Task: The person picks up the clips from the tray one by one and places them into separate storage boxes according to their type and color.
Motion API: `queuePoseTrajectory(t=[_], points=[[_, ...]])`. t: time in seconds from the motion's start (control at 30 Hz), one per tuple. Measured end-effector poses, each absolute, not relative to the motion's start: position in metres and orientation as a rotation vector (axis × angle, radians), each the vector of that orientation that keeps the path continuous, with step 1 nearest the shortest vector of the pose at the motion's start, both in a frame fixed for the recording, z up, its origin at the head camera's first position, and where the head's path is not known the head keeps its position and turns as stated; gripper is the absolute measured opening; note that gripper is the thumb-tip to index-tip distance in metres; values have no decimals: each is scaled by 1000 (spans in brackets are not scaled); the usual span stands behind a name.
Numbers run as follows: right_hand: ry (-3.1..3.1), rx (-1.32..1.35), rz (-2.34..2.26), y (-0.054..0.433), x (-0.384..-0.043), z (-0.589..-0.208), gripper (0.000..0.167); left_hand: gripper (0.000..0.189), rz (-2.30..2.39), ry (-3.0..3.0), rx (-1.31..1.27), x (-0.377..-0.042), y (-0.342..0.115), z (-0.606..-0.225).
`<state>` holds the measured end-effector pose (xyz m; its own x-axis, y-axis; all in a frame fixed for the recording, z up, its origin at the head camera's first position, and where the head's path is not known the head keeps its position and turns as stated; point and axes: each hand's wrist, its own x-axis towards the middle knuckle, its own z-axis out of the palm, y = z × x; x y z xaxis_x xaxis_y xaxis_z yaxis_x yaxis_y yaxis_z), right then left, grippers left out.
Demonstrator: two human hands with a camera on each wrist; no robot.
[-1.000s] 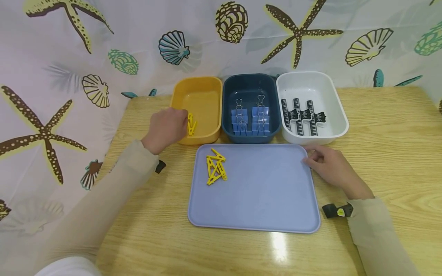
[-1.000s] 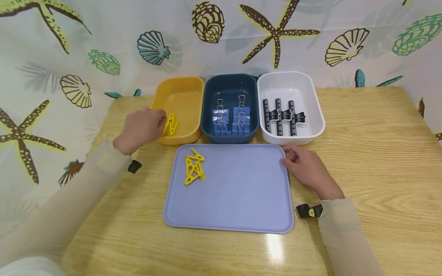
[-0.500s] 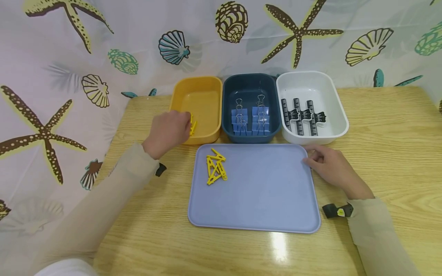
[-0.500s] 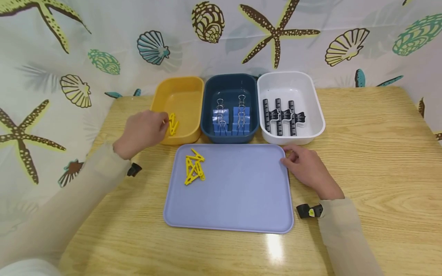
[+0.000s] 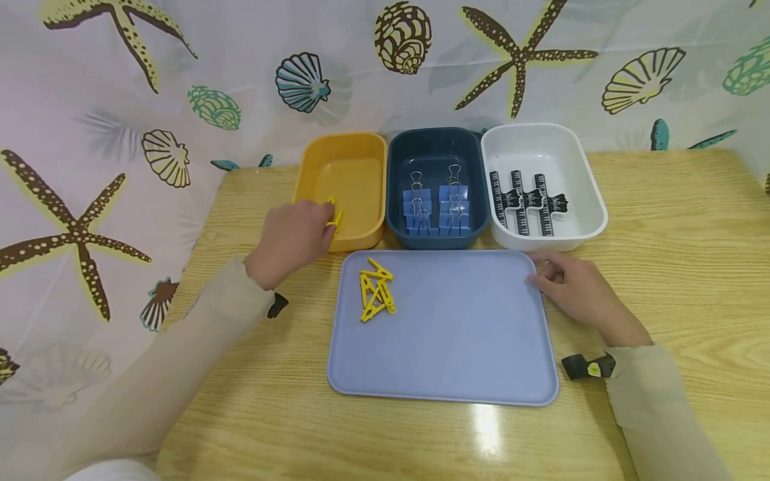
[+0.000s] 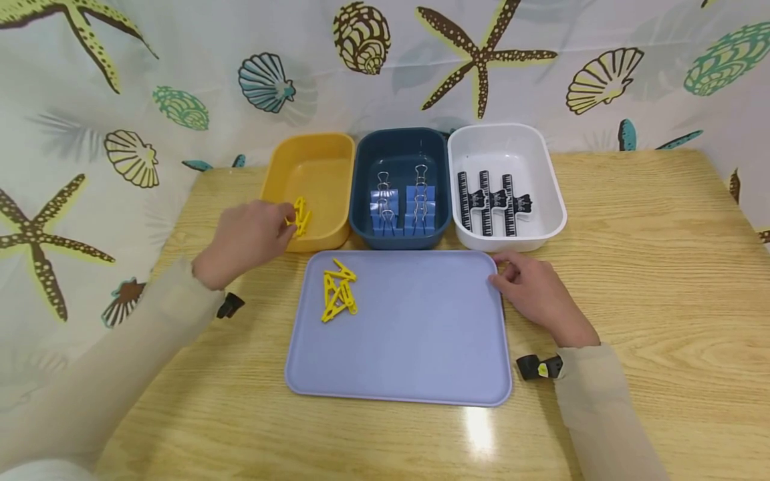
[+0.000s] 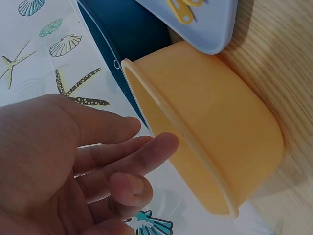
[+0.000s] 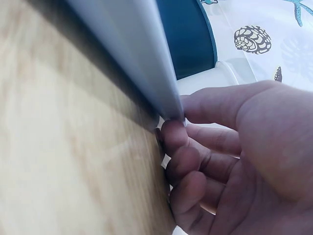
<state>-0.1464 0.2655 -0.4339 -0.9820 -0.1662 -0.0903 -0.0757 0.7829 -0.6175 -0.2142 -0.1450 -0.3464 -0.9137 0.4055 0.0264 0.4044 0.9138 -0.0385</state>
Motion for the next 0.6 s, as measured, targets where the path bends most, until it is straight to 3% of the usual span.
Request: queuePoseTrajectory(t=[0.6], points=[[2838, -208, -980, 266, -147, -435, 35, 16, 68, -3036, -712, -198, -144, -344]])
